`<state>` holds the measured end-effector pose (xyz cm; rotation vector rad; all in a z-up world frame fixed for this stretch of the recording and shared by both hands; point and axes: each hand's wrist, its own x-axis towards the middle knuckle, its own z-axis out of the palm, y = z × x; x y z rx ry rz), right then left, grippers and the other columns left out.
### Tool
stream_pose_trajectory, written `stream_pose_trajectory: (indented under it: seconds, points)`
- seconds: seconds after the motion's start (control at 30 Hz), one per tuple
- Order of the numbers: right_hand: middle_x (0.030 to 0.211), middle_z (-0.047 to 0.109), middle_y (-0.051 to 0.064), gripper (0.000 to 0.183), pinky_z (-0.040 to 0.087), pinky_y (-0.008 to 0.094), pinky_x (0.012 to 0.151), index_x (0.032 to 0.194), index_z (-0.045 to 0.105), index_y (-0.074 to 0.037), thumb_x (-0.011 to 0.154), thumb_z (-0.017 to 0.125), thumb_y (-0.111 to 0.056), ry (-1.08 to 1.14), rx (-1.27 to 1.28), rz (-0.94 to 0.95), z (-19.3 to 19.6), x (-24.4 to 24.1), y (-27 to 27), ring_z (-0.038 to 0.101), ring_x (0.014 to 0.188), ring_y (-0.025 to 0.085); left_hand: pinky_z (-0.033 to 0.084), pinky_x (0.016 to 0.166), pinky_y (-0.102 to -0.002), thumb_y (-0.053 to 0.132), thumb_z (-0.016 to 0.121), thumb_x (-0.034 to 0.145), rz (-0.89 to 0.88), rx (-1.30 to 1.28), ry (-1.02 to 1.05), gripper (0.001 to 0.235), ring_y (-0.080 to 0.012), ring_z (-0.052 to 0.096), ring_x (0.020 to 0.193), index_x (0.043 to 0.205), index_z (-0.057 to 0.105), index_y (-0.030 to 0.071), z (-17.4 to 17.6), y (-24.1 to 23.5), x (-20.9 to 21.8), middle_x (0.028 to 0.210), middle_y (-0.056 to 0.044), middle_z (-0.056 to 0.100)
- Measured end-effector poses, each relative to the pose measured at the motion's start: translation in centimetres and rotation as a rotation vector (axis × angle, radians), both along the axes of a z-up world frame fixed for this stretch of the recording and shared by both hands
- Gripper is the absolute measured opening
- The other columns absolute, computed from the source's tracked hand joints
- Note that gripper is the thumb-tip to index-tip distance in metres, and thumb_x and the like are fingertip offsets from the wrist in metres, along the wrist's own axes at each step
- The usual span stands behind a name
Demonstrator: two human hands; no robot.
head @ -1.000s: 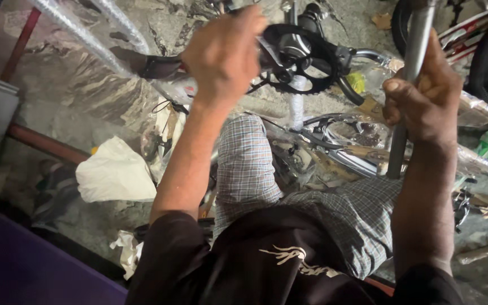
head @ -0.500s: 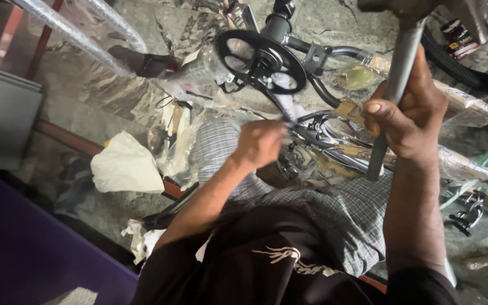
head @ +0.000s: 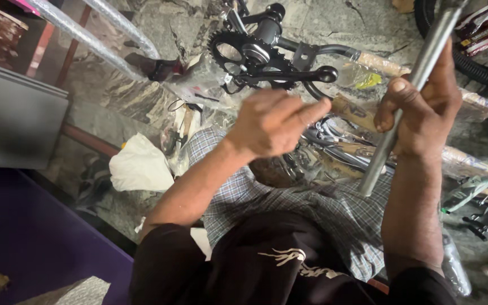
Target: The person assembles a bicycle by attaching the crankset to the frame and installing the chain. They use a hammer and wrench to secure the crankset and then thread the chain through the gears.
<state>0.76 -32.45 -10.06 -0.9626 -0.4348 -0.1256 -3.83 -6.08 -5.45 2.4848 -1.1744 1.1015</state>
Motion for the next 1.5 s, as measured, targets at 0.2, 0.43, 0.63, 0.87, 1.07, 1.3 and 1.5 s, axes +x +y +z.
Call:
stream_pose_trajectory:
  seconds: [0.2, 0.43, 0.63, 0.87, 1.07, 1.3, 1.5]
  points:
    - [0.102, 0.070, 0.015, 0.070, 0.053, 0.025, 0.049, 0.171, 0.028, 0.001, 0.111, 0.063, 0.009, 0.005, -0.144, 0.012, 0.9, -0.4, 0.0, 0.060, 0.057, 0.012, 0.048, 0.053, -0.025, 0.006, 0.044, 0.113, 0.198, -0.029, 0.108, 0.042, -0.0079, 0.052, 0.059, 0.154, 0.047, 0.011, -1.5, 0.6, 0.3, 0.082, -0.002, 0.063]
    - [0.108, 0.069, 0.017, 0.073, 0.052, 0.023, 0.048, 0.171, 0.029, 0.003, 0.106, 0.062, 0.013, 0.010, -0.129, 0.080, 1.3, -0.2, -0.5, 0.061, 0.059, 0.012, 0.041, 0.042, -0.033, 0.006, 0.056, 0.100, 0.350, -0.125, -0.047, 0.038, -0.0124, 0.052, 0.043, 0.137, 0.064, 0.004, 3.5, 4.4, 0.8, 0.063, 0.001, 0.066]
    - [0.132, 0.063, 0.019, 0.073, 0.052, 0.022, 0.048, 0.171, 0.029, 0.003, 0.106, 0.061, 0.012, 0.041, -0.094, 0.075, 1.1, -0.7, -1.1, 0.063, 0.061, 0.011, 0.064, 0.090, -0.041, 0.002, 0.053, 0.111, 0.658, -0.241, -0.115, 0.033, -0.0286, 0.080, 0.103, 0.142, 0.061, -0.002, 8.2, 12.1, -3.3, 0.128, -0.021, 0.075]
    - [0.121, 0.071, 0.021, 0.073, 0.051, 0.023, 0.050, 0.171, 0.030, 0.000, 0.105, 0.059, 0.011, -0.072, -0.121, 0.123, 1.2, 0.0, -1.2, 0.065, 0.059, 0.011, 0.064, 0.090, -0.043, 0.000, 0.056, 0.107, 0.452, -0.181, -0.191, 0.032, -0.0358, 0.077, 0.104, 0.139, 0.059, 0.000, 6.4, 9.9, -4.5, 0.118, -0.022, 0.073]
    - [0.072, 0.064, 0.003, 0.072, 0.047, 0.021, 0.046, 0.164, 0.033, 0.002, 0.099, 0.062, 0.006, -0.142, -0.253, 0.187, 1.2, 0.7, -1.8, 0.057, 0.050, 0.007, 0.043, 0.054, -0.041, 0.002, 0.062, 0.104, 0.521, 0.037, -0.080, 0.040, -0.0224, 0.057, 0.055, 0.144, 0.060, 0.007, 8.2, 10.4, -1.4, 0.073, -0.004, 0.064]
    - [0.071, 0.060, 0.003, 0.076, 0.048, 0.022, 0.045, 0.165, 0.029, 0.003, 0.094, 0.058, 0.006, -0.202, -0.423, 0.270, 0.8, 1.1, -2.6, 0.056, 0.051, 0.008, 0.054, 0.067, -0.036, 0.001, 0.055, 0.108, 0.525, -0.056, -0.118, 0.051, -0.0230, 0.072, 0.081, 0.157, 0.046, 0.013, 5.7, 13.4, -1.3, 0.109, -0.012, 0.074]
    - [0.079, 0.066, 0.006, 0.079, 0.048, 0.021, 0.047, 0.166, 0.030, -0.004, 0.092, 0.057, 0.009, -0.178, -0.356, 0.384, 0.7, 1.7, -3.2, 0.055, 0.051, 0.006, 0.049, 0.050, -0.036, 0.004, 0.059, 0.102, 0.926, -0.367, 0.246, 0.050, -0.0201, 0.067, 0.053, 0.151, 0.052, 0.005, -5.2, 14.6, -2.2, 0.068, -0.005, 0.068]
